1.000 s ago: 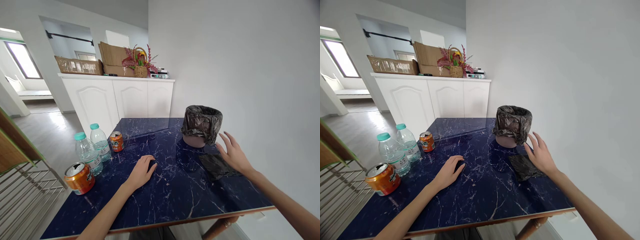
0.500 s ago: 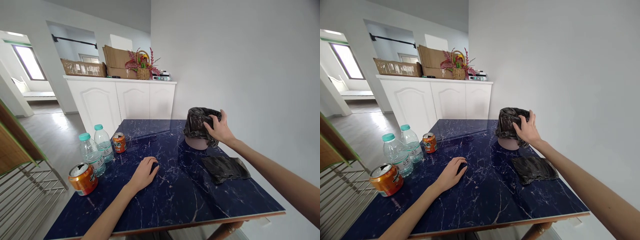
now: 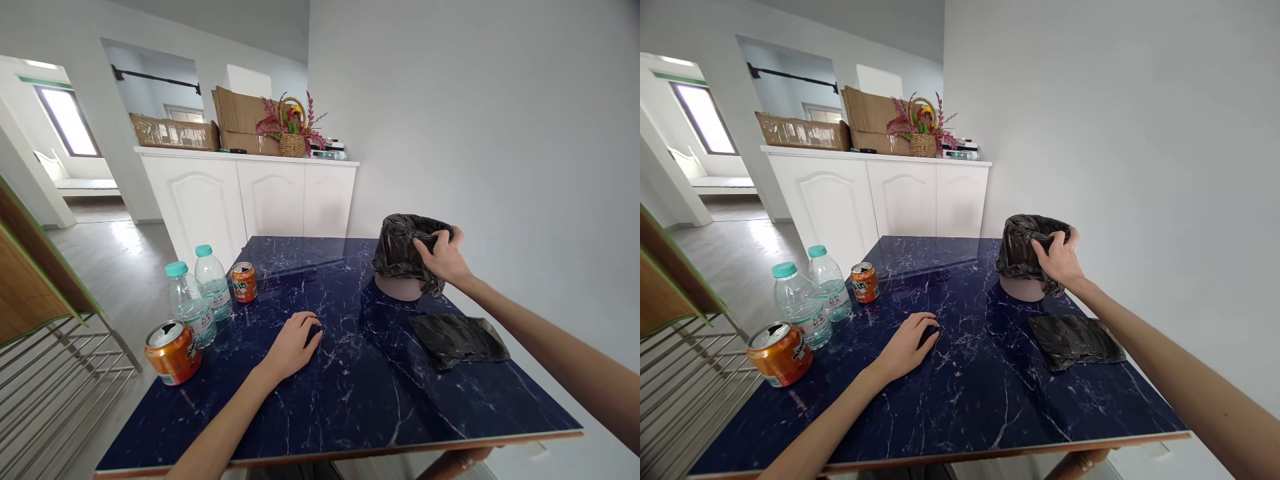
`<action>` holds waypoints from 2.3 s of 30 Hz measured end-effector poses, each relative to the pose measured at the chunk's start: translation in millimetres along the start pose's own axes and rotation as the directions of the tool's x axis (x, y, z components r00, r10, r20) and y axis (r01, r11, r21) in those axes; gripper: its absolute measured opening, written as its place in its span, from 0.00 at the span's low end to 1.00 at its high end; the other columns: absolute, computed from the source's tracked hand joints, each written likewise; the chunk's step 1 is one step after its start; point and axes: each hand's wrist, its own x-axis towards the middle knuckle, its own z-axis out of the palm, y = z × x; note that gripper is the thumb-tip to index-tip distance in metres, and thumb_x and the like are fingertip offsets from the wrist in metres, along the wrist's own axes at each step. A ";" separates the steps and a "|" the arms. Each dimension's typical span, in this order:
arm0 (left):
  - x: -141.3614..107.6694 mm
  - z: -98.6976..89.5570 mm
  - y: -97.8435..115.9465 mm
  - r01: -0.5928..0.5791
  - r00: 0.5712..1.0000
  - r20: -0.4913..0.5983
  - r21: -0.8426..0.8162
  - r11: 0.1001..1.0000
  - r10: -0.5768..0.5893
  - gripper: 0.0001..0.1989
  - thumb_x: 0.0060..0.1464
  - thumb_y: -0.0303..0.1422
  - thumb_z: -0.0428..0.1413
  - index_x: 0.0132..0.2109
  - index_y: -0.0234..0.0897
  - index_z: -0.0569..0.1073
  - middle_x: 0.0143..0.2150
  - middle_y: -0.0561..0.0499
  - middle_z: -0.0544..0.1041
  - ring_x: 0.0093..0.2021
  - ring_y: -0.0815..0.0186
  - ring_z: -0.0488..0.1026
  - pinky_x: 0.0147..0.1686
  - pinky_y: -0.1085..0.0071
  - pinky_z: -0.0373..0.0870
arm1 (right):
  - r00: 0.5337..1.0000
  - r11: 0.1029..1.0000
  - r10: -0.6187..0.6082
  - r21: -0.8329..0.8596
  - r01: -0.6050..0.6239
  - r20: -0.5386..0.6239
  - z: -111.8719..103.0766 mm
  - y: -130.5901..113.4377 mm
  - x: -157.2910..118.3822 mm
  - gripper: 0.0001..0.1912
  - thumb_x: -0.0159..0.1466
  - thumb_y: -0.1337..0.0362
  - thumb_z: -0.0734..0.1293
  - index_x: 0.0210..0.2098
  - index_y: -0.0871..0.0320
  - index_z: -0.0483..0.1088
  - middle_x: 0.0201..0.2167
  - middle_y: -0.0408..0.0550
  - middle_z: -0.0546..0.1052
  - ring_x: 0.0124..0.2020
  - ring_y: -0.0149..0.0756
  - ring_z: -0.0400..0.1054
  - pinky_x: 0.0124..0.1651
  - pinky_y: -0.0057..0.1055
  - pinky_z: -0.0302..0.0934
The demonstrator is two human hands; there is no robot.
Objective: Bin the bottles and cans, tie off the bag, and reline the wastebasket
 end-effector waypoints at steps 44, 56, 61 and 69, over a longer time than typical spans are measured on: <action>15.3 -3.0 -11.5 0.243 0.761 -0.533 -0.295 0.924 -0.370 0.27 0.71 0.45 0.52 0.69 0.42 0.54 0.72 0.34 0.60 0.65 0.50 0.71 0.60 0.50 0.73 | 0.742 0.729 -0.665 0.290 0.620 0.085 -6.7 -71.1 -197.2 0.17 0.75 0.65 0.65 0.62 0.48 0.67 0.57 0.56 0.77 0.59 0.54 0.73 0.60 0.54 0.71; 8.6 -0.4 -17.1 0.256 0.810 -0.473 -0.249 0.934 -0.348 0.24 0.70 0.40 0.53 0.67 0.40 0.59 0.64 0.36 0.68 0.59 0.52 0.75 0.57 0.50 0.76 | 0.726 0.792 -0.568 0.499 0.352 0.388 -2.8 -36.5 -233.0 0.10 0.78 0.63 0.60 0.43 0.52 0.72 0.40 0.49 0.79 0.36 0.39 0.75 0.38 0.35 0.68; -11.9 -27.5 13.1 0.216 0.813 -0.517 -0.161 0.963 -0.269 0.22 0.70 0.40 0.53 0.67 0.44 0.61 0.66 0.38 0.69 0.64 0.49 0.72 0.61 0.46 0.74 | 0.757 0.843 -0.423 0.523 0.127 0.498 -3.8 -28.7 -248.5 0.18 0.79 0.54 0.60 0.34 0.53 0.69 0.29 0.43 0.73 0.27 0.35 0.66 0.31 0.32 0.57; 4.7 -173.1 50.8 0.206 0.802 -0.580 0.490 0.847 0.140 0.24 0.64 0.41 0.60 0.64 0.42 0.68 0.65 0.39 0.72 0.68 0.44 0.68 0.70 0.38 0.63 | 0.778 0.789 -0.284 0.597 -0.143 0.561 -2.9 -20.4 -248.6 0.24 0.78 0.44 0.61 0.36 0.53 0.74 0.28 0.43 0.73 0.27 0.35 0.64 0.31 0.31 0.57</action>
